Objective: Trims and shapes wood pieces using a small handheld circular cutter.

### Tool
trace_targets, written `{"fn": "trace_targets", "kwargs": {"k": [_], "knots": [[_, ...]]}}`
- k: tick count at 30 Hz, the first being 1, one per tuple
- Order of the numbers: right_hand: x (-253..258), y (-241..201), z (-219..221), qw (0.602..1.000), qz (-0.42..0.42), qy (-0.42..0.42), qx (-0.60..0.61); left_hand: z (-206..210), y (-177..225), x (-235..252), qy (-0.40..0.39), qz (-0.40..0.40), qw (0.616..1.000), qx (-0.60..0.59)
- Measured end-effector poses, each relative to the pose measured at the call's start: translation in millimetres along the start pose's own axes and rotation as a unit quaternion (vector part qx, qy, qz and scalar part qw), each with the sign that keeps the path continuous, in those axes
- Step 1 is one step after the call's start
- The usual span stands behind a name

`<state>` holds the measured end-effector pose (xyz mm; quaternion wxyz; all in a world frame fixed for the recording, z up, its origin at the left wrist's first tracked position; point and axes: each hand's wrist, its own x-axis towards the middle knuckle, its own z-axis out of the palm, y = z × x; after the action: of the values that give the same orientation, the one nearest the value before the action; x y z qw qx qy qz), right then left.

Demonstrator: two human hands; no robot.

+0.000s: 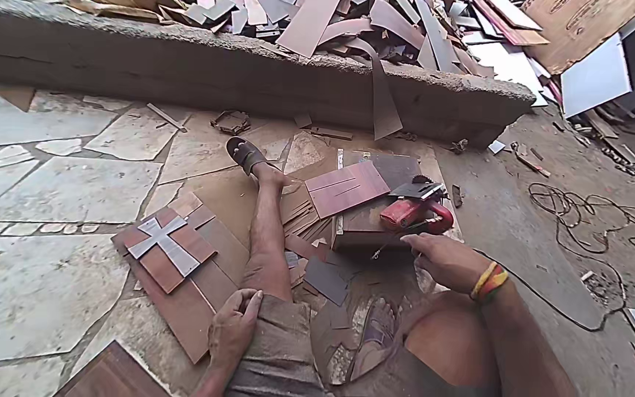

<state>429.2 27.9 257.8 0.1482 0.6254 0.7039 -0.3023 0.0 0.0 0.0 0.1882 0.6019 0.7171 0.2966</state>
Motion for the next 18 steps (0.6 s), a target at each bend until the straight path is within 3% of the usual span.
{"fn": "trace_targets", "kwargs": {"k": [6, 18], "knots": [[-2.5, 4.7, -1.2, 0.999, -0.045, 0.004, 0.023, 2.0, 2.6, 2.0, 0.003, 0.008, 1.000, 0.013], [-13.3, 18.0, 1.7, 0.998, -0.039, 0.010, 0.044, 2.4, 3.2, 2.0, 0.010, 0.013, 1.000, 0.018]]}}
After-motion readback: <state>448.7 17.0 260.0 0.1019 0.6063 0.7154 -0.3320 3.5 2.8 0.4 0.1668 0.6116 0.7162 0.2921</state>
